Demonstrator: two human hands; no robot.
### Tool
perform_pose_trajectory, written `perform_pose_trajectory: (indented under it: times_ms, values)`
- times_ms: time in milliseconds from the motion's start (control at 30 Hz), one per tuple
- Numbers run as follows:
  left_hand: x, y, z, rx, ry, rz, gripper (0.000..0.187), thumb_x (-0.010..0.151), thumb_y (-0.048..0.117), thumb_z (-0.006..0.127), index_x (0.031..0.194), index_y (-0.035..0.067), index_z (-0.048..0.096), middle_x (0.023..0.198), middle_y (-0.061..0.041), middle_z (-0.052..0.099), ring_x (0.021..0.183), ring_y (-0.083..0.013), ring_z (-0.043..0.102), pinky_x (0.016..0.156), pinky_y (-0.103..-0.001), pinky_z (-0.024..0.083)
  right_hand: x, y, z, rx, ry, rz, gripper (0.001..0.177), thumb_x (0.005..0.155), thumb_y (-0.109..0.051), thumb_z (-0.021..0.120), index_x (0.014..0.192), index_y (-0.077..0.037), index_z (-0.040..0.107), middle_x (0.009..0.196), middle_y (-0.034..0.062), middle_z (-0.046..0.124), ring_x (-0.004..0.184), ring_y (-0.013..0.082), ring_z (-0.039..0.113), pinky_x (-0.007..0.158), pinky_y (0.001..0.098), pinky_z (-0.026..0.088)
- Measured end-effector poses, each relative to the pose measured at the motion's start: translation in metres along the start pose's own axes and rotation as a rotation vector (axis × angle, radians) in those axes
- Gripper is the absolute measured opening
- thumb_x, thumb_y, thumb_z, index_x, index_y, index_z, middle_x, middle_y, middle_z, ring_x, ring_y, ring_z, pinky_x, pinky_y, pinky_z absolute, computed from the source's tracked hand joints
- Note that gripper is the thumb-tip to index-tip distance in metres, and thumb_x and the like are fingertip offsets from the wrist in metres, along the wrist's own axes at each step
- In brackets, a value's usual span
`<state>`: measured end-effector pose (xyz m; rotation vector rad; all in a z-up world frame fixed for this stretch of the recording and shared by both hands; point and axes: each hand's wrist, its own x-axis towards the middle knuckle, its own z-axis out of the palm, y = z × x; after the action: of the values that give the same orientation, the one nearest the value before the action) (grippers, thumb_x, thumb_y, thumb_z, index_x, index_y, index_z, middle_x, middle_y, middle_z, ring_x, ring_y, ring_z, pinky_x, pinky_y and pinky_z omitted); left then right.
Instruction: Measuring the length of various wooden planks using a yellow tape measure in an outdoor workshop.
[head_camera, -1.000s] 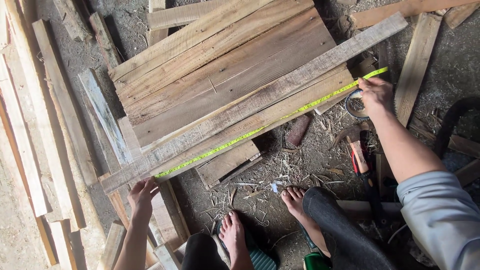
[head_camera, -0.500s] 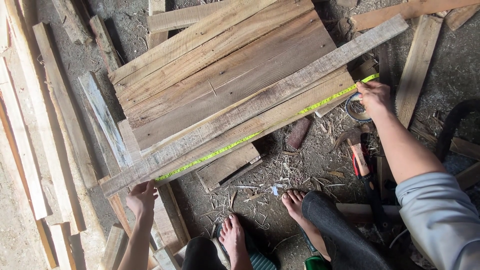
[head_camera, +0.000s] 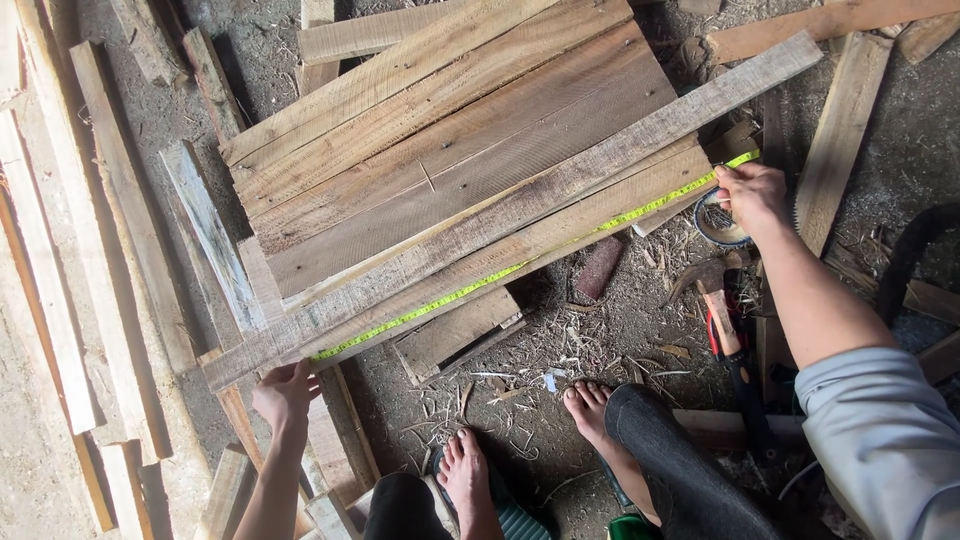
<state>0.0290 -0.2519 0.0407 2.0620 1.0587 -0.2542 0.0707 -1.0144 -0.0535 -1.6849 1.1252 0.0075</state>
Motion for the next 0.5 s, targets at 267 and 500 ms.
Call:
perform_pose_trajectory:
  times_ms: [267,500]
  values:
    - [0.003,-0.003,0.001,0.028,-0.001,0.037,0.016,0.097,0.007,0.074,0.103,-0.007,0.071,0.084,-0.019,0.074,0.063,-0.0249,0.074,0.058,-0.027,0.064,-0.006,-0.008,0.001,-0.233,0.023,0.011,0.015,0.104,-0.02,0.068,0.111,-0.007,0.067,0.095,0.0041,0.068,0.072,0.0065,0.064,0.058,0.0135,0.056]
    - [0.003,-0.005,0.004,0.076,0.032,0.029,0.011,0.095,0.006,0.075,0.102,-0.002,0.072,0.083,-0.014,0.074,0.059,-0.0205,0.071,0.057,-0.024,0.06,-0.018,-0.011,0.0,-0.271,0.007,-0.053,0.018,0.107,-0.02,0.065,0.117,-0.005,0.065,0.101,0.0077,0.068,0.076,0.0089,0.067,0.063,0.0167,0.059]
